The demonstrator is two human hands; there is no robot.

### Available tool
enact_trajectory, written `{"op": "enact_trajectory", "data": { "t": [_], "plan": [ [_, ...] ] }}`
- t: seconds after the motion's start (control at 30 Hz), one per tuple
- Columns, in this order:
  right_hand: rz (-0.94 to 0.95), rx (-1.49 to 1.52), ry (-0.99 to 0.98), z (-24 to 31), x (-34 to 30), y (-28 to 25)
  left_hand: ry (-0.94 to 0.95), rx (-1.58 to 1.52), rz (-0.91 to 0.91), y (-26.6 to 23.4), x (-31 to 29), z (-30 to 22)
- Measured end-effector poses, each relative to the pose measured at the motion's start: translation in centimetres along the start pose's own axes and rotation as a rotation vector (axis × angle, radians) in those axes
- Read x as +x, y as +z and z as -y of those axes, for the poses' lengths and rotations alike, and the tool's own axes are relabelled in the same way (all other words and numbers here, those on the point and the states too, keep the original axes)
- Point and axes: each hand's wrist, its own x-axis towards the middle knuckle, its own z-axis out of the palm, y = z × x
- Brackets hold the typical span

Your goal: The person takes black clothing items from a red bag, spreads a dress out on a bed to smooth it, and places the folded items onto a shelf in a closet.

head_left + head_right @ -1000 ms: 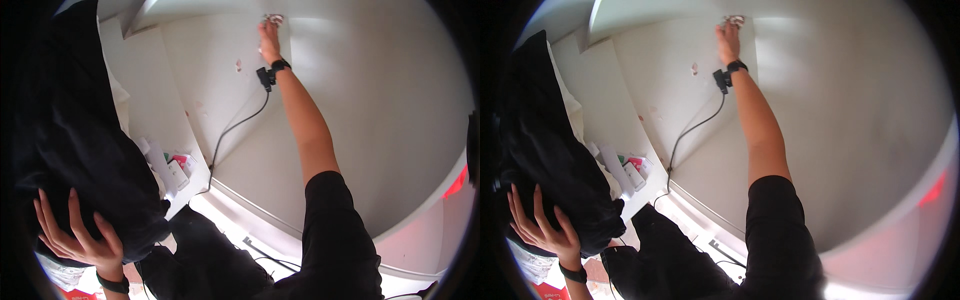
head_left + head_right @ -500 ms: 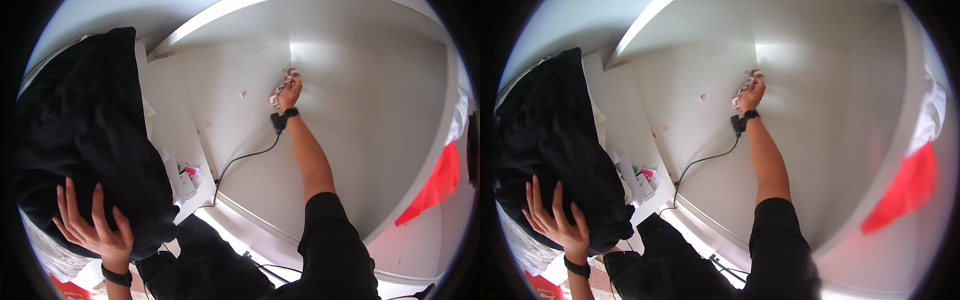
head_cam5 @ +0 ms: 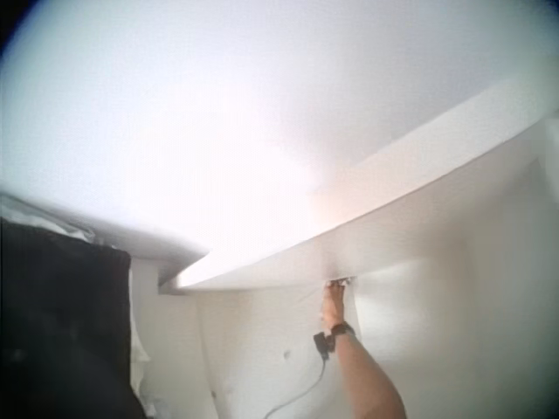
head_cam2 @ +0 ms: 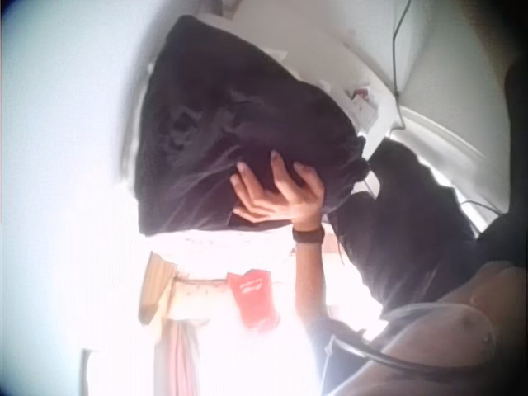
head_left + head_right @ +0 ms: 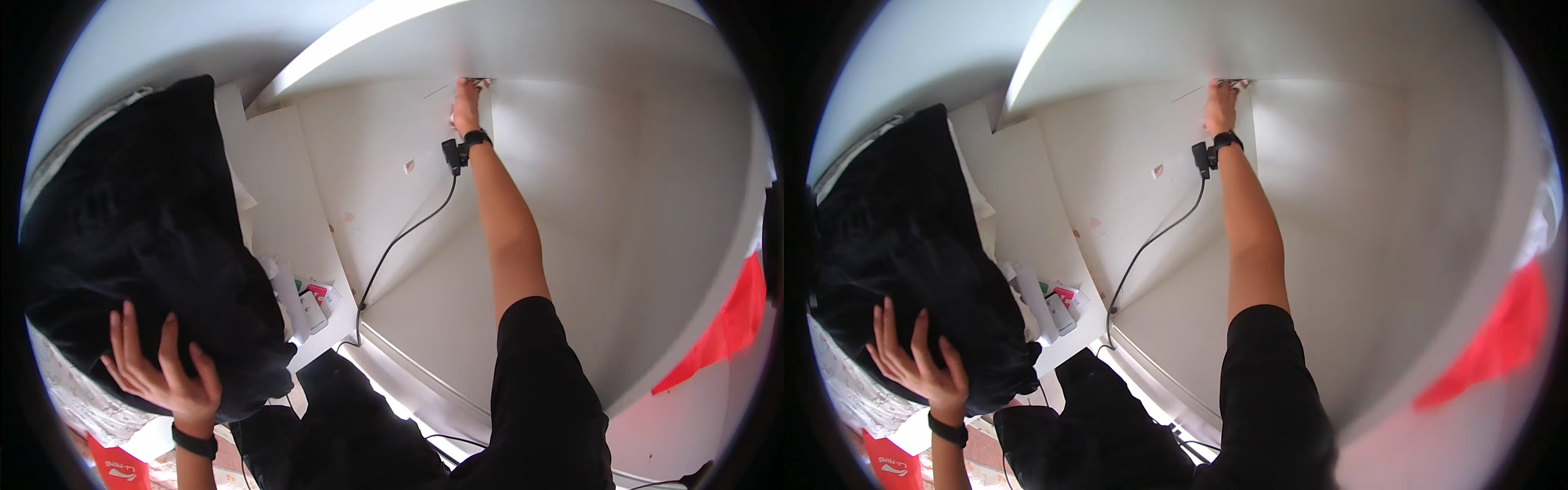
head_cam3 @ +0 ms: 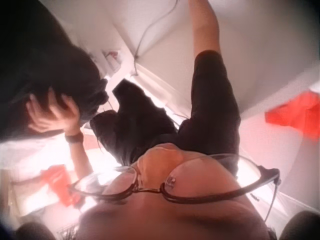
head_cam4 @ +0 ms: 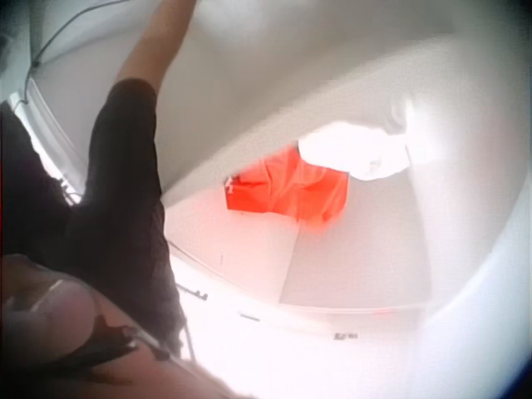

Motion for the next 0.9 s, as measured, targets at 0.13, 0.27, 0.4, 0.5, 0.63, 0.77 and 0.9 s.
{"op": "enact_trajectory", "data": {
  "t": [0.13,0.27,0.4,0.5,0.63,0.77,0.9],
  "plan": [
    [0.063,0.048,-0.121,4.4,-4.6,0.3,0.003,-0.04,-0.031,-0.3,0.2,-0.3],
    [0.023,0.164,-0.306,9.2,-10.4,1.6,-0.014,-0.06,-0.065,-0.3,-0.1,-0.5],
    [-0.026,0.451,-0.397,14.9,-16.6,1.6,-0.019,-0.096,-0.047,-0.6,0.2,-0.7],
    [-0.032,0.566,-0.188,18.2,-20.1,0.4,-0.03,-0.107,-0.044,-0.5,0.0,-0.6],
    [-0.05,0.608,0.022,14.6,-21.5,0.5,-0.056,-0.124,-0.046,-1.0,0.3,-0.8],
    [0.019,0.844,0.065,13.1,-19.3,-1.8,-0.071,-0.129,-0.037,-0.6,0.0,-0.7],
    [0.311,0.689,-0.191,17.1,-13.9,-4.2,-0.063,-0.099,-0.046,-0.3,-0.3,-0.7]
  ]
}}
